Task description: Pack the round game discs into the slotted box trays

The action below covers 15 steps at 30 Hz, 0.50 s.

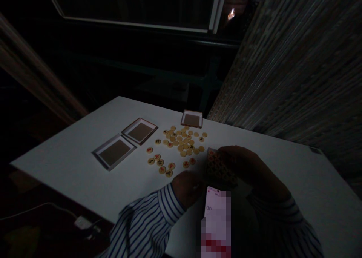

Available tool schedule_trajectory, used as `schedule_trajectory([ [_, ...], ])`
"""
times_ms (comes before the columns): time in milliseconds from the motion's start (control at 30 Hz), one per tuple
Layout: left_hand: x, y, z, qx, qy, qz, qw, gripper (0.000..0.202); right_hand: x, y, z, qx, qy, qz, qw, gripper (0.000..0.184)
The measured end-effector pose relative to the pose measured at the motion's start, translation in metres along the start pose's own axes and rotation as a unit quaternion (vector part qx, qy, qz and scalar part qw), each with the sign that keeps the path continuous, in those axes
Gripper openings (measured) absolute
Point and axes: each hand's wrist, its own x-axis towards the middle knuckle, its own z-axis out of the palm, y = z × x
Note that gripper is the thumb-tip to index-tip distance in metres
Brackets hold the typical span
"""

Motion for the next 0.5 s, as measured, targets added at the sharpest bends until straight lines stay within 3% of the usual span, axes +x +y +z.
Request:
schedule_trajectory([
  [233,0.009,0.001,-0.009,0.006,-0.105,-0.055,0.993,0.029,0.011,-0.011,0.004,-0.086,-0.067,0.026,0.994,0.025],
  [367,0.017,0.005,-0.016,-0.042,-0.108,-0.037,0.993,0.026,0.018,-0.020,0.010,-0.094,-0.088,0.024,0.991,0.024],
  [500,0.030,0.004,-0.019,0.012,-0.091,-0.043,0.995,0.030,0.026,-0.022,0.016,-0.086,-0.114,0.017,0.990,0.026],
])
